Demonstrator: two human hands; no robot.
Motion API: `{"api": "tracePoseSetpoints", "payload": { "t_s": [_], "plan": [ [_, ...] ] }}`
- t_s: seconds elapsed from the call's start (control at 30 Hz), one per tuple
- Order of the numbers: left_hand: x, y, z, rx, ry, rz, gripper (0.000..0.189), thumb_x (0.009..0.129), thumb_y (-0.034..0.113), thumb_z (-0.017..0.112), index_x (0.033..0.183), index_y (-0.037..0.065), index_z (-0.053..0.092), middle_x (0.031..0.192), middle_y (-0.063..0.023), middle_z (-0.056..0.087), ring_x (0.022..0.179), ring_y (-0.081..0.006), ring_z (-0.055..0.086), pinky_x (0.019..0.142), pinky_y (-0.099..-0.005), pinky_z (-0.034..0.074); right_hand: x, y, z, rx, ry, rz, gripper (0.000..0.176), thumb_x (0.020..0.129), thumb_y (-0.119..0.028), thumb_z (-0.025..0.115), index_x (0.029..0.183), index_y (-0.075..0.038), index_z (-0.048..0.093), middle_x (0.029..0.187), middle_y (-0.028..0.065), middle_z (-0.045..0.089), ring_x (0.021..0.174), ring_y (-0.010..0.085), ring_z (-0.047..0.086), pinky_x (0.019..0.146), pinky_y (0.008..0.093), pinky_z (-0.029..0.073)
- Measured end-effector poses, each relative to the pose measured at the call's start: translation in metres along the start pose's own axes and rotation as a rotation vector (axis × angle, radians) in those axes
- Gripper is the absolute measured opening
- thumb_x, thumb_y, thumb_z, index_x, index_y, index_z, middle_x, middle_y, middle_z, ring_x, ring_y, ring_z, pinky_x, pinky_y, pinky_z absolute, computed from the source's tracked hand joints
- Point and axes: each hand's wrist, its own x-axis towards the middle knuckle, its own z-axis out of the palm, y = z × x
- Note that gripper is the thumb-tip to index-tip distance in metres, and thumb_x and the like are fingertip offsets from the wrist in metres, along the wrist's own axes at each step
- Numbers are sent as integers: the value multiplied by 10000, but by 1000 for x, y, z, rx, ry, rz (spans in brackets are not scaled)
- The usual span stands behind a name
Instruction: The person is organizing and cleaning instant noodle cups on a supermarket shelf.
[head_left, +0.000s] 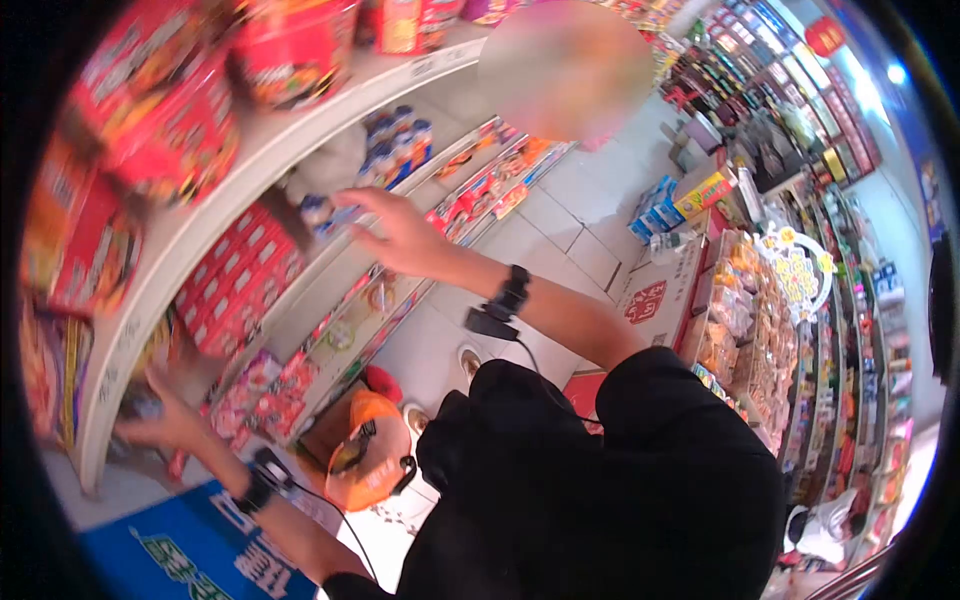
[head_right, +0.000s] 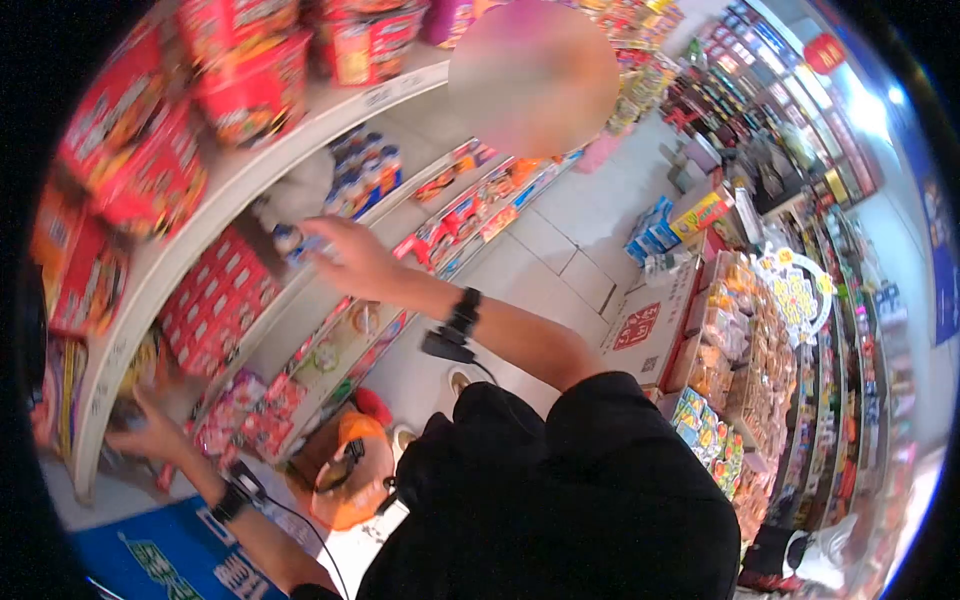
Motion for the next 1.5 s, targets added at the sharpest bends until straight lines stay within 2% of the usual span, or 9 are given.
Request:
{"api": "tracePoseSetpoints", "payload": {
  "t_s": [0.07, 0.2, 0.27, 0.53, 0.73, 1.0, 1.07, 1.3, 1.5],
  "plan": [
    [-29, 84, -18, -287, 1, -66, 583, 920, 296, 812, 1302, -55, 545, 1238, -207, 603, 1150, -333, 592, 1023, -468, 467, -42, 60, -61, -114, 88, 162, 418, 927, -70, 671, 1337, -16, 610, 1298, 178, 662, 1192, 303, 662, 1008, 394, 530],
    [-127, 165, -13, -520, -705, 71, 168, 943, 92, 634, 1060, -29, 645, 1002, -178, 648, 974, -360, 631, 878, -469, 498, -148, 179, -179, -165, 206, 523, 358, 952, -77, 648, 1308, -46, 623, 1250, 180, 684, 1137, 293, 688, 934, 383, 579],
    [-158, 252, 14, -612, -960, 136, 187, 857, 47, 670, 1037, -4, 668, 965, -172, 655, 943, -381, 641, 863, -484, 508, -200, 214, -230, -224, 250, 775, 378, 959, -83, 648, 1330, -44, 588, 1207, 176, 697, 1078, 291, 708, 897, 385, 589],
    [-309, 475, 149, -792, -1533, 304, 219, 867, -1, 657, 1082, 24, 690, 1078, -143, 690, 1041, -334, 654, 946, -435, 513, -323, 340, -384, -228, 382, 997, 454, 955, -103, 663, 1386, -57, 526, 1183, 162, 696, 1037, 278, 705, 883, 402, 579],
    [-381, 641, 219, -871, -1685, 240, 358, 887, 17, 661, 1242, 14, 615, 1125, -163, 688, 1126, -338, 650, 979, -423, 514, -304, 405, -495, -183, 429, 929, 520, 954, -175, 710, 1416, -60, 503, 1262, 176, 653, 1137, 278, 654, 917, 409, 560],
    [-412, 840, 354, -1103, -1502, 114, 559, 903, 62, 703, 1403, -41, 476, 1345, -225, 610, 1294, -348, 586, 1106, -424, 450, -158, 513, -618, -343, 493, 660, 643, 939, -263, 752, 1452, -16, 455, 1393, 182, 589, 1258, 308, 597, 1012, 427, 528],
    [-414, 880, 402, -1092, -1464, 68, 607, 904, 70, 721, 1425, -67, 442, 1357, -249, 593, 1313, -341, 571, 1121, -420, 437, -114, 540, -649, -255, 546, 623, 773, 886, -318, 776, 1472, 48, 429, 1431, 258, 545, 1327, 405, 544, 1116, 437, 443],
    [-437, 1011, 599, -1034, -1437, -133, 918, 822, 196, 866, 1505, -56, 307, 1477, -257, 466, 1402, -325, 462, 1166, -429, 373, -3, 664, -736, -271, 656, 532, 1011, 783, -432, 867, 1492, 91, 371, 1461, 310, 507, 1382, 416, 497, 1159, 441, 399],
    [-455, 1081, 676, -866, -1412, -51, 1037, 732, 212, 934, 1501, -54, 292, 1519, -250, 419, 1428, -328, 426, 1152, -447, 390, 65, 714, -771, -231, 667, 470, 1151, 705, -444, 931, 1518, 93, 318, 1469, 279, 505, 1390, 362, 493, 1157, 415, 396]
  ]
}}
